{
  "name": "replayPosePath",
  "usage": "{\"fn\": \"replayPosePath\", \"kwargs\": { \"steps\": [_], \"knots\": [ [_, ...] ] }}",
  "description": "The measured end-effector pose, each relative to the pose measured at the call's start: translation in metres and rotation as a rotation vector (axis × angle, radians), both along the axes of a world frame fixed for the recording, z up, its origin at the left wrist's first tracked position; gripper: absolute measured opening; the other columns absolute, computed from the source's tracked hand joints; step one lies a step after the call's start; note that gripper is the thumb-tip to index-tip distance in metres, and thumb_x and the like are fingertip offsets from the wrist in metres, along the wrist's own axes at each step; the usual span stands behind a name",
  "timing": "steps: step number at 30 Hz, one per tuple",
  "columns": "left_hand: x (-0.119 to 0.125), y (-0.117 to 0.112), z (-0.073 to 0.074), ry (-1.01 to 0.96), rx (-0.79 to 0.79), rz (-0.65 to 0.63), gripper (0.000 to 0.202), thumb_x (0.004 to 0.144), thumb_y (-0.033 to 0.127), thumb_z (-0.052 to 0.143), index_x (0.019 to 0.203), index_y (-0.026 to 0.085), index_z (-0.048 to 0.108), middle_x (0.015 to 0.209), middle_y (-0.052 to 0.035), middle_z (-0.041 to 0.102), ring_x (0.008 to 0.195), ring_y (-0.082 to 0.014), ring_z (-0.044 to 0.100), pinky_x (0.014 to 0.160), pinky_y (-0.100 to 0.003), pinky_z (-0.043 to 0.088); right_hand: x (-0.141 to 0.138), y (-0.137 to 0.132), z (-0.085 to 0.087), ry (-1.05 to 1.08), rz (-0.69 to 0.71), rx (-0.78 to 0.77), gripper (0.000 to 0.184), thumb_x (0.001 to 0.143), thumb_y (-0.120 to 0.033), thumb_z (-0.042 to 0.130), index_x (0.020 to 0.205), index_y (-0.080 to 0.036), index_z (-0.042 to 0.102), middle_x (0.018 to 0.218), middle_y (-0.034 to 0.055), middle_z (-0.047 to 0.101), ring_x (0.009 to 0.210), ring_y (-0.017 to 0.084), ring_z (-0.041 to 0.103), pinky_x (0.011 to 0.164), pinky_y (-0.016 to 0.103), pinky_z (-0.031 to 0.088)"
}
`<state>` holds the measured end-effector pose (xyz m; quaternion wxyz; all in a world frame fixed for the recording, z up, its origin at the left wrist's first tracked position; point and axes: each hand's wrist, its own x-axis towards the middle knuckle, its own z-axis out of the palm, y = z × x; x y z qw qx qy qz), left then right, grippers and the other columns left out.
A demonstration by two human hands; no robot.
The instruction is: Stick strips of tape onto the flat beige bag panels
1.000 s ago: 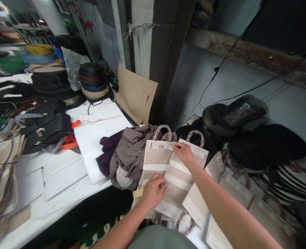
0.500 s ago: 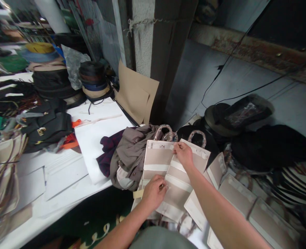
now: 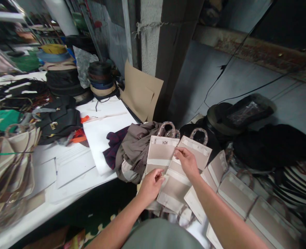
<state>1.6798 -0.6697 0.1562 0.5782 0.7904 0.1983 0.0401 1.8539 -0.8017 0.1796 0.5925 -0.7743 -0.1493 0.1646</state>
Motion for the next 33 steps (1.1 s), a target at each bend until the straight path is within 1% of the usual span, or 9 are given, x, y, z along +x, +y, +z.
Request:
{"fn": "replayPosePath", "kwargs": {
  "steps": [3, 5, 14, 18, 20, 24, 28, 30, 33],
  "knots": [
    [0.002, 0.002, 0.010, 0.000, -0.039, 0.045, 0.032, 0.087, 0.031, 0.064, 0.117, 0.021, 0.069, 0.080, 0.0010, 0.067, 0.074, -0.0184, 0.063, 0.073, -0.029, 0.047, -0.035, -0.014, 0.007, 0.059, 0.343, -0.081, 0.035, 0.084, -0.048, 0.072, 0.105, -0.020, 0.076, 0.091, 0.0045, 0.074, 0.078, 0.020, 0.065, 0.075, 0.032, 0.051],
    [0.004, 0.003, 0.012, -0.006, -0.070, 0.074, 0.032, 0.087, 0.035, 0.065, 0.115, 0.020, 0.069, 0.076, 0.0017, 0.065, 0.069, -0.0174, 0.061, 0.068, -0.028, 0.046, -0.049, -0.019, 0.011, 0.050, 0.446, -0.139, 0.031, 0.083, -0.046, 0.075, 0.101, -0.021, 0.077, 0.088, 0.0023, 0.074, 0.074, 0.018, 0.062, 0.070, 0.029, 0.049],
    [0.001, -0.001, 0.011, -0.038, -0.295, 0.055, 0.035, 0.088, 0.049, 0.067, 0.103, 0.018, 0.073, 0.088, -0.0037, 0.075, 0.077, -0.0192, 0.066, 0.071, -0.028, 0.049, -0.053, -0.024, 0.021, 0.095, 0.255, -0.026, 0.031, 0.083, -0.051, 0.074, 0.082, -0.020, 0.076, 0.079, 0.0032, 0.070, 0.071, 0.018, 0.062, 0.068, 0.029, 0.048],
    [-0.002, -0.004, 0.019, -0.069, -0.247, -0.022, 0.037, 0.090, 0.045, 0.068, 0.117, 0.020, 0.072, 0.081, 0.0003, 0.070, 0.073, -0.0166, 0.061, 0.068, -0.026, 0.046, -0.056, -0.023, 0.019, 0.219, 0.149, 0.033, 0.039, 0.079, -0.056, 0.075, 0.086, -0.018, 0.074, 0.066, 0.0022, 0.066, 0.062, 0.018, 0.060, 0.062, 0.030, 0.048],
    [-0.001, -0.006, 0.025, -0.075, -0.182, -0.027, 0.029, 0.090, 0.042, 0.067, 0.110, 0.021, 0.073, 0.078, 0.0017, 0.067, 0.070, -0.0153, 0.059, 0.067, -0.025, 0.044, -0.058, -0.021, 0.018, 0.199, 0.129, 0.018, 0.039, 0.079, -0.056, 0.074, 0.088, -0.018, 0.074, 0.066, 0.0020, 0.066, 0.062, 0.018, 0.060, 0.062, 0.031, 0.049],
    [0.005, -0.006, 0.033, -0.154, -0.038, 0.057, 0.017, 0.089, 0.033, 0.064, 0.079, 0.020, 0.065, 0.089, -0.0025, 0.065, 0.080, -0.0166, 0.061, 0.069, -0.024, 0.047, -0.058, -0.022, 0.019, -0.020, 0.111, -0.148, 0.034, 0.082, -0.045, 0.072, 0.104, -0.020, 0.075, 0.080, 0.0035, 0.071, 0.069, 0.019, 0.064, 0.068, 0.033, 0.051],
    [0.011, -0.003, 0.035, -0.171, 0.071, 0.034, 0.019, 0.092, 0.032, 0.062, 0.076, 0.021, 0.061, 0.083, -0.0017, 0.064, 0.078, -0.0161, 0.060, 0.069, -0.024, 0.047, -0.049, -0.022, 0.030, -0.388, 0.211, -0.251, 0.046, 0.087, -0.031, 0.069, 0.132, -0.027, 0.065, 0.115, 0.0074, 0.070, 0.091, 0.021, 0.068, 0.081, 0.035, 0.054],
    [0.012, -0.001, 0.034, -0.133, 0.115, -0.006, 0.023, 0.095, 0.035, 0.060, 0.076, 0.021, 0.062, 0.073, 0.0005, 0.063, 0.069, -0.0153, 0.057, 0.067, -0.025, 0.044, -0.042, -0.020, 0.038, -0.565, 0.380, -0.284, 0.034, 0.091, -0.026, 0.067, 0.125, -0.029, 0.070, 0.118, 0.0076, 0.070, 0.102, 0.023, 0.066, 0.088, 0.036, 0.052],
    [0.015, 0.002, 0.030, -0.117, 0.151, -0.030, 0.017, 0.097, 0.034, 0.060, 0.089, 0.021, 0.067, 0.079, -0.0005, 0.069, 0.071, -0.0164, 0.062, 0.069, -0.027, 0.046, -0.032, -0.012, 0.049, -0.752, 0.569, -0.415, 0.014, 0.093, -0.020, 0.066, 0.099, -0.027, 0.077, 0.097, 0.0058, 0.073, 0.096, 0.023, 0.065, 0.088, 0.036, 0.047]
  ]
}}
